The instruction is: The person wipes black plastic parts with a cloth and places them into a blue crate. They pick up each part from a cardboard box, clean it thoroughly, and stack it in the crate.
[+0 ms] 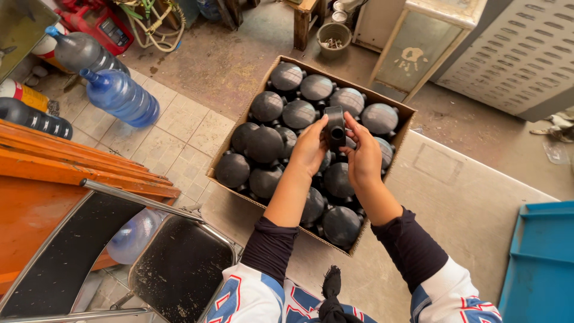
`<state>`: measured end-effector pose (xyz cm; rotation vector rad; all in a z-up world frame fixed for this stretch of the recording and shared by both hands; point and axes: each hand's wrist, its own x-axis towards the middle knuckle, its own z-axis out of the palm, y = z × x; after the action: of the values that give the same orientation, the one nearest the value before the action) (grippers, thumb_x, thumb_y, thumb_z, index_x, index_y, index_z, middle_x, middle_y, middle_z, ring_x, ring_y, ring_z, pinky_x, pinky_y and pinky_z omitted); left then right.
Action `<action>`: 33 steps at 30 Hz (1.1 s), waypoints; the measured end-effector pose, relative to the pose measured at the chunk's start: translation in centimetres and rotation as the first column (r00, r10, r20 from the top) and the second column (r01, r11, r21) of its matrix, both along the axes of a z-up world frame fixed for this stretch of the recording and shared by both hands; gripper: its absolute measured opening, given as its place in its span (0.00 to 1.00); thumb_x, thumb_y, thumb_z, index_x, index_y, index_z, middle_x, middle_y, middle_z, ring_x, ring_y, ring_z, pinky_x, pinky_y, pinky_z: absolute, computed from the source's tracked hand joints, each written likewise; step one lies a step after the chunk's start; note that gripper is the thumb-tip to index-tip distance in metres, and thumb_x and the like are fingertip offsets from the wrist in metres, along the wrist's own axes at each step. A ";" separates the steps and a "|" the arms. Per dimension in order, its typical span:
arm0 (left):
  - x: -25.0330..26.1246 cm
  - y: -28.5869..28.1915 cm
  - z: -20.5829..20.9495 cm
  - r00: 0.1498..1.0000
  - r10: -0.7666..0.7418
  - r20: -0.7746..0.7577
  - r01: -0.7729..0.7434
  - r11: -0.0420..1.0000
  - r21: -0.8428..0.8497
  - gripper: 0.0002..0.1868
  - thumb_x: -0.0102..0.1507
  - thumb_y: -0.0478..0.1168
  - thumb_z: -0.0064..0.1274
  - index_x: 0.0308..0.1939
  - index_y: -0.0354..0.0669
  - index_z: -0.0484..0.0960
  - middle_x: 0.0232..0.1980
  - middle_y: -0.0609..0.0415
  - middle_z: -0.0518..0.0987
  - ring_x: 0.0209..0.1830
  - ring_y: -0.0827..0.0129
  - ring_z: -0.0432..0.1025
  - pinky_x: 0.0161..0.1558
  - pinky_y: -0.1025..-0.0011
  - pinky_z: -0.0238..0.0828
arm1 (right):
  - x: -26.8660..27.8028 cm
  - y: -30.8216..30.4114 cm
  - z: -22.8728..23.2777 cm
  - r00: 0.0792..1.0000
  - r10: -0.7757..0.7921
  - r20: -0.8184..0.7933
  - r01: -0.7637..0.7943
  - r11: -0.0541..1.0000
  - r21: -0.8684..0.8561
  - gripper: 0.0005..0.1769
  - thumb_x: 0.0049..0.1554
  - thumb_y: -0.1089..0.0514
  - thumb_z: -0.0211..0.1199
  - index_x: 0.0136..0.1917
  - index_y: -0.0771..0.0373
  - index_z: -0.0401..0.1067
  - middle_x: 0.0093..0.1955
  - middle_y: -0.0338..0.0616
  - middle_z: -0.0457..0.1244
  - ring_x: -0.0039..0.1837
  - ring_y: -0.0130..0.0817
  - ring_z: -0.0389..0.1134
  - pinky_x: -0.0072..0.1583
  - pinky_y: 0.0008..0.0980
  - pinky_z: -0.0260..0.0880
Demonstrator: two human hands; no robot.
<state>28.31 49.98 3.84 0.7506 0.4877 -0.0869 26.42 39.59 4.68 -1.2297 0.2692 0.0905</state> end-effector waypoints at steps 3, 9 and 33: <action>-2.3 -3.5 -0.2 0.998 -0.052 -0.035 0.051 0.998 -0.032 0.26 0.58 0.49 0.64 0.53 0.36 0.76 0.46 0.37 0.77 0.46 0.50 0.75 0.50 0.58 0.73 | -2.7 -3.4 0.6 0.993 -0.034 0.114 0.040 0.998 -0.058 0.22 0.58 0.52 0.50 0.64 0.57 0.70 0.54 0.37 0.59 0.53 0.24 0.57 0.42 0.20 0.69; -8.6 -10.0 -1.0 0.973 -0.224 -0.065 0.224 0.975 -0.001 0.34 0.56 0.50 0.64 0.63 0.51 0.67 0.43 0.45 0.76 0.39 0.55 0.77 0.43 0.63 0.79 | -9.5 -11.6 4.0 0.987 -0.039 0.157 0.061 0.989 -0.135 0.23 0.57 0.50 0.51 0.63 0.57 0.71 0.51 0.34 0.59 0.52 0.20 0.57 0.41 0.15 0.65; -27.1 -23.3 -11.5 0.815 -0.362 -0.453 0.197 0.908 -0.370 0.26 0.52 0.61 0.58 0.50 0.56 0.77 0.52 0.47 0.77 0.56 0.46 0.70 0.55 0.40 0.65 | -32.8 -29.8 -13.8 0.868 0.181 -0.462 -0.475 0.035 -0.879 0.26 0.58 0.43 0.59 0.69 0.37 0.63 0.80 0.53 0.37 0.79 0.66 0.31 0.65 0.77 0.46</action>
<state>1.23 26.67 -7.68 0.4778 0.8483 -0.6488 -6.35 9.81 -9.08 -2.7273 0.2131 0.5631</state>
